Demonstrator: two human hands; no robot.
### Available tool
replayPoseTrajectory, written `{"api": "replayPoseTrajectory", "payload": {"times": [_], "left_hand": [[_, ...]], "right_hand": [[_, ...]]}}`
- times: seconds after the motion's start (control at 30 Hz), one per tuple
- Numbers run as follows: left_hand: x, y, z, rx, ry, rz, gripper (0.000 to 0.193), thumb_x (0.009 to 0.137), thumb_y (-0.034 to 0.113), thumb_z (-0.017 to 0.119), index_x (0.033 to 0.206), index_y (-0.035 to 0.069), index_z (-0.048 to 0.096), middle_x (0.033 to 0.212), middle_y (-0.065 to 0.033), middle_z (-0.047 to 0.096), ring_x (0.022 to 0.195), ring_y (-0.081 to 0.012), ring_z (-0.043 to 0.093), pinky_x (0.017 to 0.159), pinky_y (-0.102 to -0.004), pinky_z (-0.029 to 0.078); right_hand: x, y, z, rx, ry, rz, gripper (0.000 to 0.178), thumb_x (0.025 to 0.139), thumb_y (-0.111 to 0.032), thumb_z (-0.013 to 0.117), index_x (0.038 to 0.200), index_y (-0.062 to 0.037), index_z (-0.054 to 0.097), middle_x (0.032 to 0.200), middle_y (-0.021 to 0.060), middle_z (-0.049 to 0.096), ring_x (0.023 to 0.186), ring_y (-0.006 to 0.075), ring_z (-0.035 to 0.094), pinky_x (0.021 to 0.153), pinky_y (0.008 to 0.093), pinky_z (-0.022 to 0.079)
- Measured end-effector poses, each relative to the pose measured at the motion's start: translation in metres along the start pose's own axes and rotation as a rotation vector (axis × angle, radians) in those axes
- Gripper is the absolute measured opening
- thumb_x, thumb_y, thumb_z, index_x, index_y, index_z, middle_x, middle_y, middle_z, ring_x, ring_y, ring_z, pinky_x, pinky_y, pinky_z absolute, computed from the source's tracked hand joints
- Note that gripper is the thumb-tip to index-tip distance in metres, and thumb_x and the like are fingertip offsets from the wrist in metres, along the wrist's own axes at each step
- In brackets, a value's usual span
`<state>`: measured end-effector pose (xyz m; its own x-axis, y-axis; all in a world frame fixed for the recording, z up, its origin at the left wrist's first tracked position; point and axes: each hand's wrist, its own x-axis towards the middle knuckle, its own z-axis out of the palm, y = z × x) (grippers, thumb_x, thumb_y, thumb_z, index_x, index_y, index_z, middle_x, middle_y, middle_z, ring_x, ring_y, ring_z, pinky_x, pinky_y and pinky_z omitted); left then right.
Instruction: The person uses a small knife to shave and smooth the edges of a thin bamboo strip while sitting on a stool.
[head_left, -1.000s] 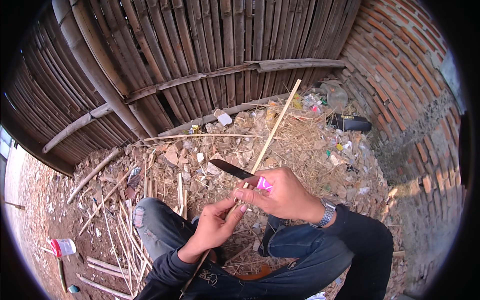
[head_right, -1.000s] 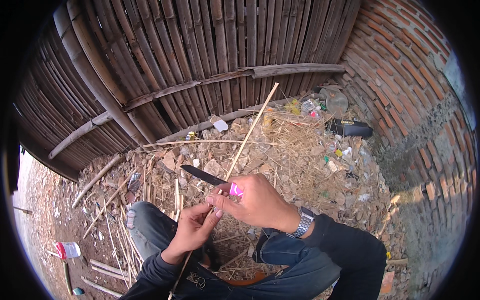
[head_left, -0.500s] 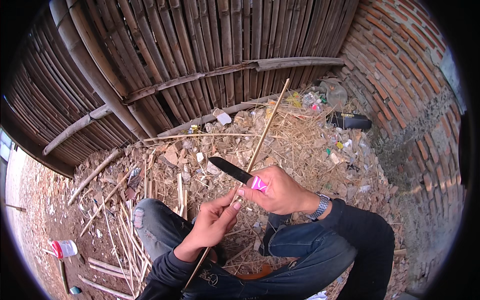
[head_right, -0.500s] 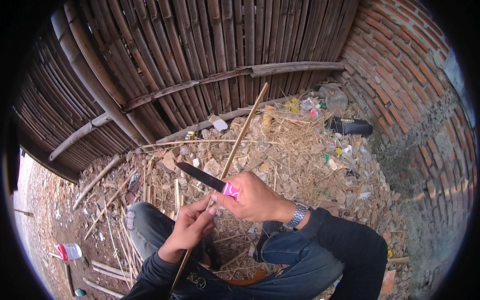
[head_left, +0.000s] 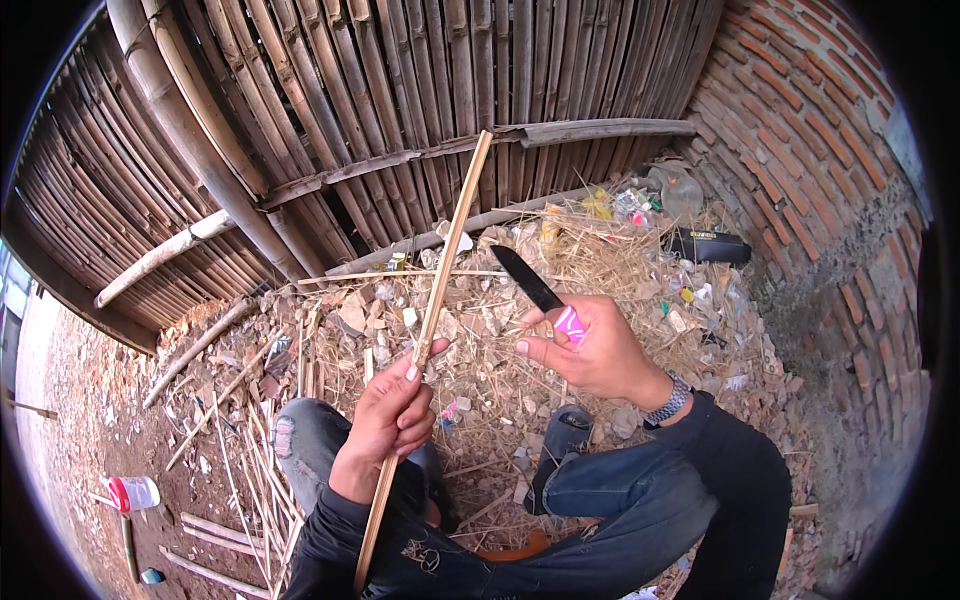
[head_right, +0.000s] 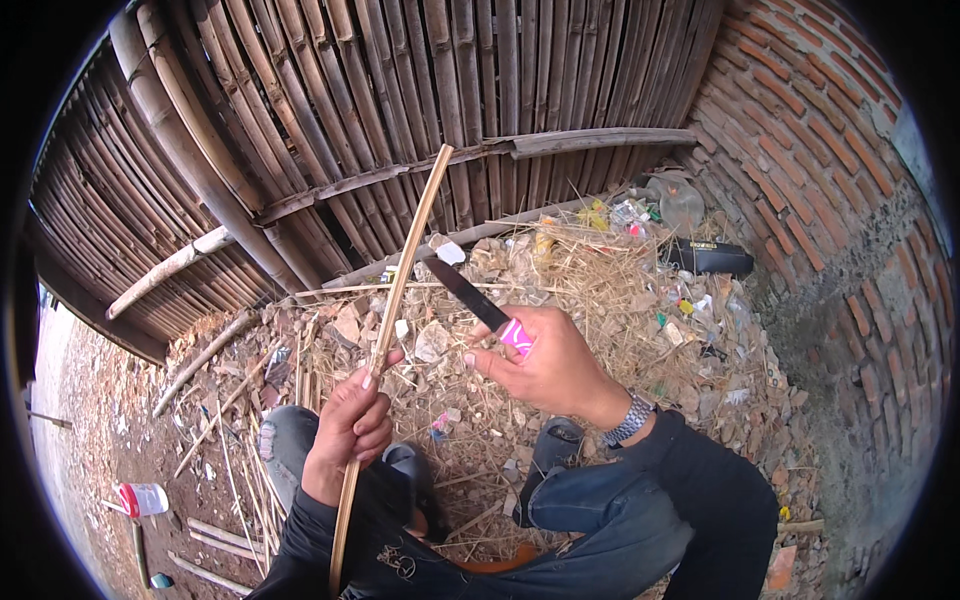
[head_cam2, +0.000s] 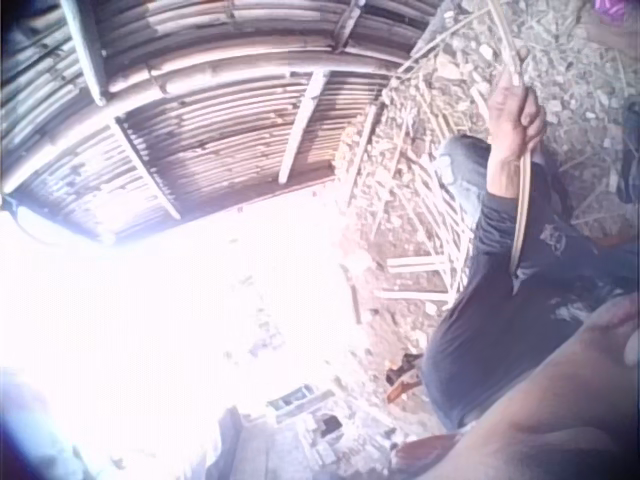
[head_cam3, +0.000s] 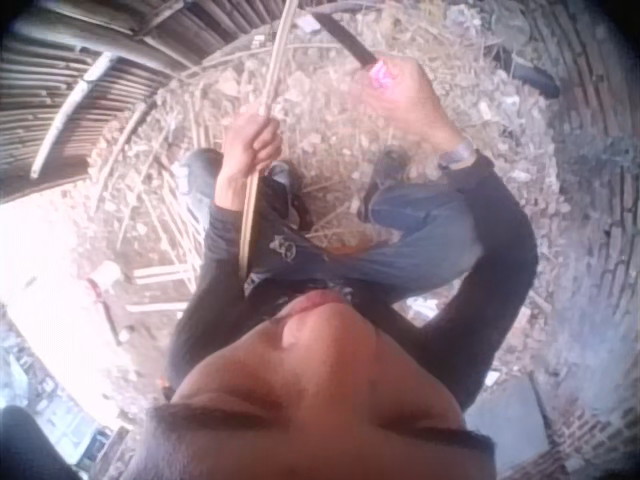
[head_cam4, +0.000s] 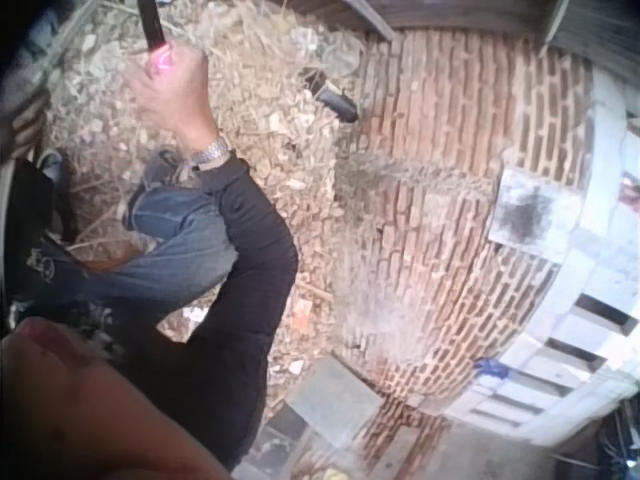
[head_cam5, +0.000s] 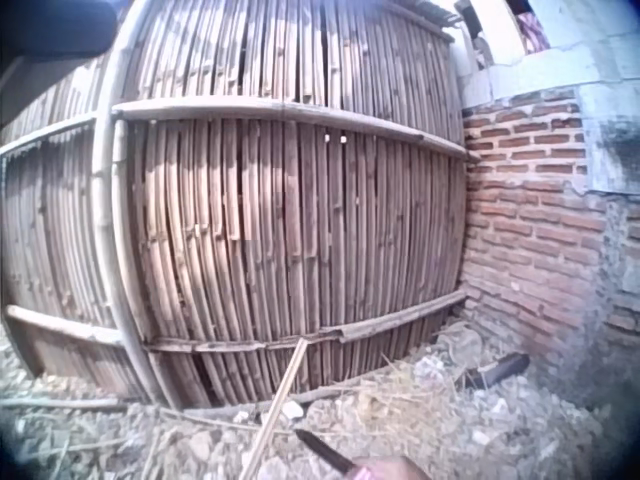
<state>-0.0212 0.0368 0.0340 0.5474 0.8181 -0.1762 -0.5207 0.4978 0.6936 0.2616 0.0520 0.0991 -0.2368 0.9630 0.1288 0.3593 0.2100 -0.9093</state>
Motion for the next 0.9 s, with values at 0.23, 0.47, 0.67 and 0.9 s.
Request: {"api": "replayPoseTrajectory", "payload": {"times": [0.23, 0.47, 0.67, 0.9], "left_hand": [[-0.001, -0.014, 0.018, 0.035, -0.144, -0.092, 0.049, 0.114, 0.025, 0.041, 0.157, 0.002, 0.038, 0.056, 0.0014, 0.039, 0.039, -0.0068, 0.034, 0.036, -0.0211, 0.030], [0.001, -0.030, 0.032, 0.360, -0.263, -0.157, 0.051, 0.116, 0.031, 0.032, 0.153, -0.003, 0.040, 0.053, -0.0019, 0.049, 0.038, -0.0082, 0.039, 0.042, -0.0204, 0.037], [0.002, -0.036, 0.020, 0.310, -0.355, -0.088, 0.051, 0.116, 0.031, 0.031, 0.151, -0.004, 0.042, 0.052, 0.0004, 0.047, 0.041, -0.0069, 0.039, 0.044, -0.0202, 0.035], [-0.001, -0.044, 0.018, 0.234, -0.400, -0.202, 0.051, 0.116, 0.031, 0.032, 0.150, -0.005, 0.043, 0.051, -0.0002, 0.047, 0.038, -0.0076, 0.040, 0.044, -0.0206, 0.036]], "right_hand": [[-0.004, 0.002, -0.006, -0.079, 0.118, 0.005, 0.035, 0.090, -0.023, 0.083, 0.113, -0.0012, 0.071, 0.061, -0.0071, 0.053, 0.054, 0.0030, 0.045, 0.049, 0.0261, 0.035], [-0.008, 0.002, 0.009, -0.101, -0.013, -0.032, 0.035, 0.090, -0.032, 0.082, 0.096, 0.0005, 0.072, 0.058, -0.0014, 0.054, 0.052, 0.0059, 0.046, 0.049, 0.0296, 0.037], [0.002, 0.015, 0.001, 0.091, 0.197, -0.076, 0.025, 0.097, -0.023, 0.076, 0.087, 0.0003, 0.072, 0.062, -0.0012, 0.059, 0.056, 0.0049, 0.051, 0.051, 0.0282, 0.040], [0.014, 0.019, -0.042, 0.392, 0.427, 0.074, 0.023, 0.101, -0.024, 0.071, 0.094, -0.0021, 0.071, 0.060, -0.0080, 0.052, 0.049, 0.0006, 0.043, 0.044, 0.0232, 0.031]]}}
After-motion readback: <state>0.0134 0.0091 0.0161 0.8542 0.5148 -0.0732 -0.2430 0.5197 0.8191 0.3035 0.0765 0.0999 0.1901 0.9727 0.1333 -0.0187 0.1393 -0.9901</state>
